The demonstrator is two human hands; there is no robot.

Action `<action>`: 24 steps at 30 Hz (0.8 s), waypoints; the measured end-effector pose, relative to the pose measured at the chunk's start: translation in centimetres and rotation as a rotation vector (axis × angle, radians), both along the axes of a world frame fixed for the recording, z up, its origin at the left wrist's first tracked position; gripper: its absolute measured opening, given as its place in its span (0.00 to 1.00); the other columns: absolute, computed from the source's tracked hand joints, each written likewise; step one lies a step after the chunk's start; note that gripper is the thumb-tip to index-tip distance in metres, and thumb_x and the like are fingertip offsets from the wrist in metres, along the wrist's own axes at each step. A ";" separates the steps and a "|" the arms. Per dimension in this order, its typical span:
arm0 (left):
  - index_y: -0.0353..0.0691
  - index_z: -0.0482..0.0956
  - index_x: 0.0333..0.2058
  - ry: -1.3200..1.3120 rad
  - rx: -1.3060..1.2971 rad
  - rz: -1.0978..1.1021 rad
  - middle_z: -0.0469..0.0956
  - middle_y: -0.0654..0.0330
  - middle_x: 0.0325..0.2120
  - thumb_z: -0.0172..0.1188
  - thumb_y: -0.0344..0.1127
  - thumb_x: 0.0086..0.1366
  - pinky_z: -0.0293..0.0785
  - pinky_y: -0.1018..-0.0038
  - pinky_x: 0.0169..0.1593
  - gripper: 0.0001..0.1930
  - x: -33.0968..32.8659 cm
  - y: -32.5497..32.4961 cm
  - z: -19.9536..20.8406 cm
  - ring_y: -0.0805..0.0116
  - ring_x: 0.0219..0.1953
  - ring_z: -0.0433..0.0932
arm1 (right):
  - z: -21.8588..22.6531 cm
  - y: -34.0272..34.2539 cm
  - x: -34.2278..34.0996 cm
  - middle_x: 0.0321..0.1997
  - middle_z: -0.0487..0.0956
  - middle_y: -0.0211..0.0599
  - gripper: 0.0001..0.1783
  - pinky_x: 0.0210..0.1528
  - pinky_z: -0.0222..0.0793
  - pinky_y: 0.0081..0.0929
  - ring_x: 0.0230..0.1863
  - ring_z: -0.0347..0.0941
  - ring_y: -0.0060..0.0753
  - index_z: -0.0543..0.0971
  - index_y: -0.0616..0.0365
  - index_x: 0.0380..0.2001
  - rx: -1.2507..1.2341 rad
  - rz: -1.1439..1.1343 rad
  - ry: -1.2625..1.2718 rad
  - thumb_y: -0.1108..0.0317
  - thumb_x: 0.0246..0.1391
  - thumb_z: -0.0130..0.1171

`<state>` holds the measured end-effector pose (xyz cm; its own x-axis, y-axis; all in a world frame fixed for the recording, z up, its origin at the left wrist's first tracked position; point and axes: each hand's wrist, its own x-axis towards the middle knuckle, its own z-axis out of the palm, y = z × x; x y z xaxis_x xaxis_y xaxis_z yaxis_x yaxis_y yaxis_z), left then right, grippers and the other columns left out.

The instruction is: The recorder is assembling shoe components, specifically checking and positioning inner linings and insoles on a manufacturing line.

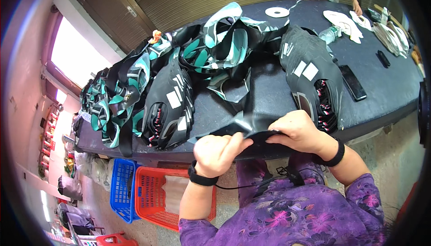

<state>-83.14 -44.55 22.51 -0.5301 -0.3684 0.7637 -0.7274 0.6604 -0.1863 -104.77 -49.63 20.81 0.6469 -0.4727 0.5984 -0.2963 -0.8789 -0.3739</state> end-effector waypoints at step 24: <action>0.34 0.69 0.40 0.787 0.801 0.178 0.72 0.58 0.31 0.58 0.30 0.52 0.69 0.79 0.32 0.16 1.9 -3.9 -6.6 0.74 0.27 0.71 | -1.1 -4.2 -27.1 0.09 0.58 0.24 0.21 0.12 0.50 0.18 0.09 0.53 0.19 0.61 0.49 0.12 0.833 -0.657 -1.712 0.54 0.52 0.52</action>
<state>-81.22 -48.41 15.86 0.1015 -0.9226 0.3721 -0.5515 0.2591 0.7929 -131.83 -53.80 19.68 -0.5962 -0.7872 -0.1576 0.5963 -0.3028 -0.7434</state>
